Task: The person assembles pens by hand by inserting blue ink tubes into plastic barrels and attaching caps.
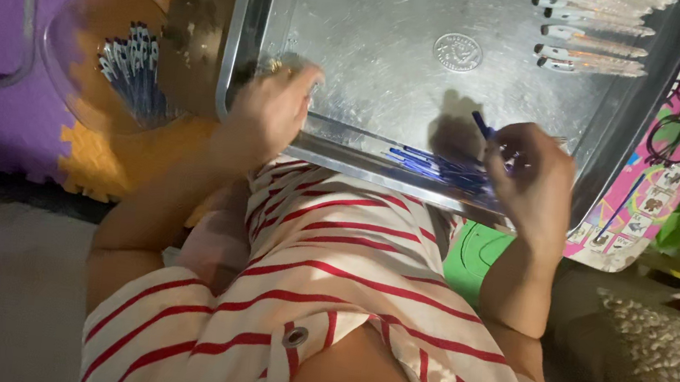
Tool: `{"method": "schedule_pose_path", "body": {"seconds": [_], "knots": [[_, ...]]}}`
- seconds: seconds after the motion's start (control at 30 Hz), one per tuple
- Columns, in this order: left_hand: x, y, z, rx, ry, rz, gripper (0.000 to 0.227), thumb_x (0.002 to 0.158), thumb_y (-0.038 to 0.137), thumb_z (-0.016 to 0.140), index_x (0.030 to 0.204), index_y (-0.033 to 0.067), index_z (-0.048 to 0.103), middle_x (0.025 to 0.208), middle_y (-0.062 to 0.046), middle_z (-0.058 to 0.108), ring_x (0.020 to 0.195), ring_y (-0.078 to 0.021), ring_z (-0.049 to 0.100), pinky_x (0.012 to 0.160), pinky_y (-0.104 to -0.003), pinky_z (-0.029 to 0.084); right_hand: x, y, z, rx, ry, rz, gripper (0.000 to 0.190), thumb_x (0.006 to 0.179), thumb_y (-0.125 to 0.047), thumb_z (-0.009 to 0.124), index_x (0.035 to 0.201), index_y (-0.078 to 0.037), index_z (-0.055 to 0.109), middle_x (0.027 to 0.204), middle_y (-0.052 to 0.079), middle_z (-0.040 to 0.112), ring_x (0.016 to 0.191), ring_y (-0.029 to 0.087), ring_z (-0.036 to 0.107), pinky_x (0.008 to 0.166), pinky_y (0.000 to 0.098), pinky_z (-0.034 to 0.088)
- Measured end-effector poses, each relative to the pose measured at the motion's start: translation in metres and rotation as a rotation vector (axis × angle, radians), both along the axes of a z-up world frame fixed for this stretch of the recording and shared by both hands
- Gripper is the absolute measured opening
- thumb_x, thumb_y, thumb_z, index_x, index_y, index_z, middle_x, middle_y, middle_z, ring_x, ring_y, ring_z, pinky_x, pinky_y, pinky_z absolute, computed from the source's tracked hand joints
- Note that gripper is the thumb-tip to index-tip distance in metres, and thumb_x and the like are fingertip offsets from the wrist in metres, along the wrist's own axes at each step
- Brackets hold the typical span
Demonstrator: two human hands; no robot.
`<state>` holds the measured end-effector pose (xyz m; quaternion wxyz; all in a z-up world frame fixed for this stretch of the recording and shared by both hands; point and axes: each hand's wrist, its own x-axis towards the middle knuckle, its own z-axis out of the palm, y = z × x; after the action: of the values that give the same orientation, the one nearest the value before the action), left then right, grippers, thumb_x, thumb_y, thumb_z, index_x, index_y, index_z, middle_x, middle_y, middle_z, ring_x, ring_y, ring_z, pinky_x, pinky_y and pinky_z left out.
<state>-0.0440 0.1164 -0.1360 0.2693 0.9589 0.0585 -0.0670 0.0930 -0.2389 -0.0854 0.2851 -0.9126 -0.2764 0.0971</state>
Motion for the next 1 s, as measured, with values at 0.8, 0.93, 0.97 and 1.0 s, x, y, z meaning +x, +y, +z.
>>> {"method": "schedule_pose_path", "body": {"seconds": [0.8,0.93,0.97,1.0], "knots": [[-0.008,0.027,0.008,-0.299,-0.502,0.149,0.017,0.099,-0.012,0.070,0.113,-0.0015,0.068,0.107,-0.016,0.066,0.087,-0.0274,0.062,0.076,-0.037,0.049,-0.015,0.167,-0.047,0.035,0.158,0.476,0.031,0.103,-0.026,0.068,0.122,-0.001,0.060,0.115,0.025,0.060,0.097,0.046,0.063,0.078,0.0551,0.052],[-0.008,0.026,0.001,-0.392,-0.214,0.001,0.024,0.104,0.007,0.067,0.127,0.0022,0.073,0.122,-0.015,0.064,0.098,-0.0265,0.064,0.086,-0.037,0.052,-0.023,0.174,-0.083,-0.008,0.008,0.430,0.017,0.105,-0.018,0.064,0.105,-0.002,0.058,0.096,0.021,0.058,0.077,0.046,0.063,0.058,0.0575,0.052],[-0.008,0.026,-0.009,-0.233,-0.260,-0.111,0.021,0.100,0.010,0.075,0.120,0.0037,0.072,0.120,-0.014,0.062,0.097,-0.0300,0.062,0.085,-0.041,0.051,-0.021,0.174,-0.088,0.001,0.031,0.423,0.016,0.102,-0.016,0.064,0.104,-0.001,0.060,0.095,0.021,0.061,0.078,0.046,0.064,0.060,0.0564,0.052],[-0.007,0.025,-0.019,-0.074,-0.303,-0.221,0.022,0.096,0.014,0.083,0.113,0.0051,0.072,0.118,-0.013,0.059,0.095,-0.0335,0.059,0.084,-0.046,0.050,-0.018,0.174,-0.093,0.010,0.054,0.416,0.014,0.099,-0.014,0.065,0.103,0.000,0.062,0.094,0.021,0.065,0.078,0.045,0.065,0.061,0.0553,0.052]]}}
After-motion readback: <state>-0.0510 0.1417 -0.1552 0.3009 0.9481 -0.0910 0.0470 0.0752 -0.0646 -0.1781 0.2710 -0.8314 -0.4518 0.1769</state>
